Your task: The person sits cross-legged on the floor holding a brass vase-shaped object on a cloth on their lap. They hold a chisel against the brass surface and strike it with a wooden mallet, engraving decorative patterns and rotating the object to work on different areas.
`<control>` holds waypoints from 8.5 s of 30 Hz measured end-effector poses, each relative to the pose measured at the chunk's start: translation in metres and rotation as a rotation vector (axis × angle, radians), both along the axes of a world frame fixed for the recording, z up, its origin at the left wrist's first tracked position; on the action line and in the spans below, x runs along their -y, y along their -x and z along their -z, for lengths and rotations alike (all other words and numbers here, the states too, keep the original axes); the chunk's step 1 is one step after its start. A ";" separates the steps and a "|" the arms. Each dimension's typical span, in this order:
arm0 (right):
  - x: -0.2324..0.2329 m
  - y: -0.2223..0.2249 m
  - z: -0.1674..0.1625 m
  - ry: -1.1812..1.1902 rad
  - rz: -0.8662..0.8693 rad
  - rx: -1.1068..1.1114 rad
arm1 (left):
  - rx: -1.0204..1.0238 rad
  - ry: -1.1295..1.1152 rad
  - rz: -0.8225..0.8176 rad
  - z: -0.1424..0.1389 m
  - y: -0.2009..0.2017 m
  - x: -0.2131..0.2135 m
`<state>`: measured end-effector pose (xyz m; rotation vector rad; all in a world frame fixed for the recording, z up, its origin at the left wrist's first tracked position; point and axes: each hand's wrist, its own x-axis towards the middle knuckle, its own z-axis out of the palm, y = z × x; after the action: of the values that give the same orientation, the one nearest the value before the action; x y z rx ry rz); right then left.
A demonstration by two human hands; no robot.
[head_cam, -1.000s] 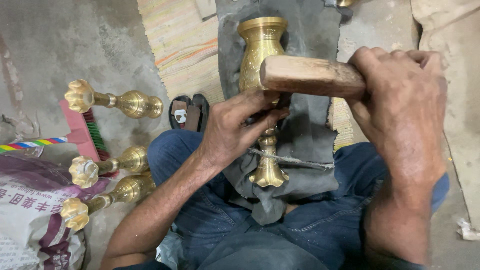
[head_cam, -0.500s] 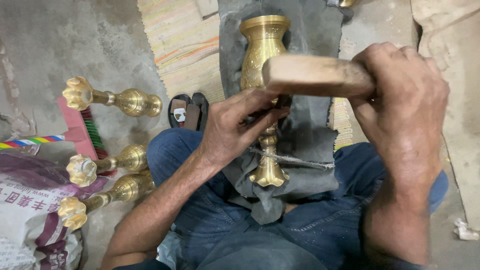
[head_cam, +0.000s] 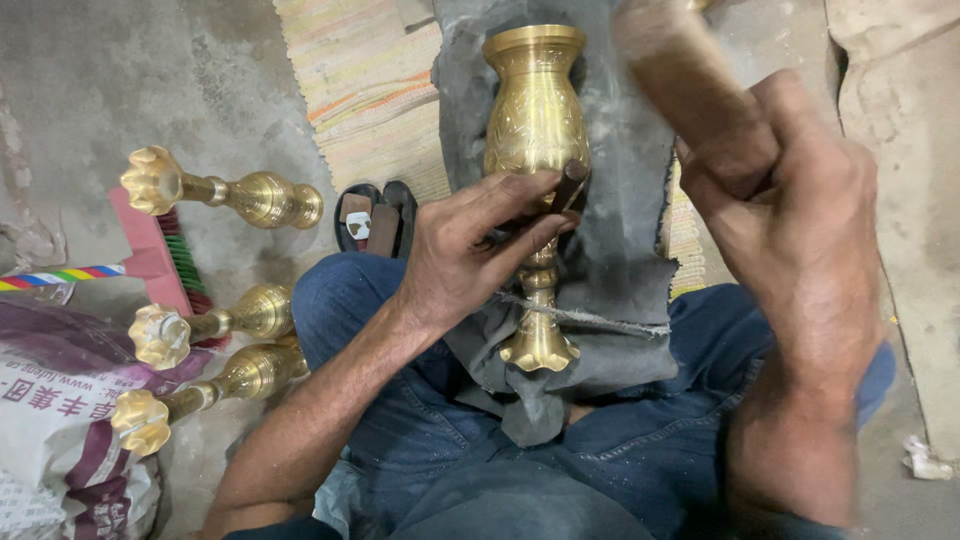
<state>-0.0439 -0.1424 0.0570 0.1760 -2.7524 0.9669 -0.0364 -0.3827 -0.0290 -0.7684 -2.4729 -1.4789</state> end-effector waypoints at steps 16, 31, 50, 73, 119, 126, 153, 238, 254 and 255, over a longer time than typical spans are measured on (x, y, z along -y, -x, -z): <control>-0.002 -0.006 0.009 -0.036 -0.105 -0.163 | -0.060 -0.004 -0.005 0.013 -0.004 0.006; -0.006 -0.010 -0.001 -0.492 -0.097 -0.281 | -0.023 -0.044 -0.020 0.006 -0.005 0.006; 0.010 -0.002 0.002 -0.337 -0.201 -0.264 | -0.103 -0.050 -0.043 0.005 -0.008 0.007; 0.095 0.105 0.042 -0.388 -0.265 -0.401 | 0.132 -0.573 -0.343 0.003 -0.049 0.012; -0.010 -0.015 -0.056 -0.814 -0.267 -0.497 | -0.124 -0.376 -0.276 0.000 -0.015 -0.014; -0.010 -0.015 -0.054 -0.816 -0.262 -0.487 | -0.119 -0.331 -0.290 0.006 -0.014 -0.011; 0.004 -0.021 -0.060 -0.878 -0.260 -0.514 | -0.117 -0.323 -0.249 0.002 -0.015 -0.005; 0.011 -0.039 -0.066 -0.789 -0.264 -0.424 | -0.086 -0.311 -0.275 -0.004 -0.024 -0.003; 0.012 -0.030 -0.061 -0.799 -0.277 -0.442 | -0.032 -0.310 -0.191 0.008 -0.015 0.011; 0.012 -0.029 -0.060 -0.793 -0.276 -0.436 | -0.026 -0.316 -0.183 0.007 -0.015 0.010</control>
<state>-0.0149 -0.1546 0.1173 0.7952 -2.5563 -0.1735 -0.0216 -0.3930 -0.0359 -0.4855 -2.1471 -1.7160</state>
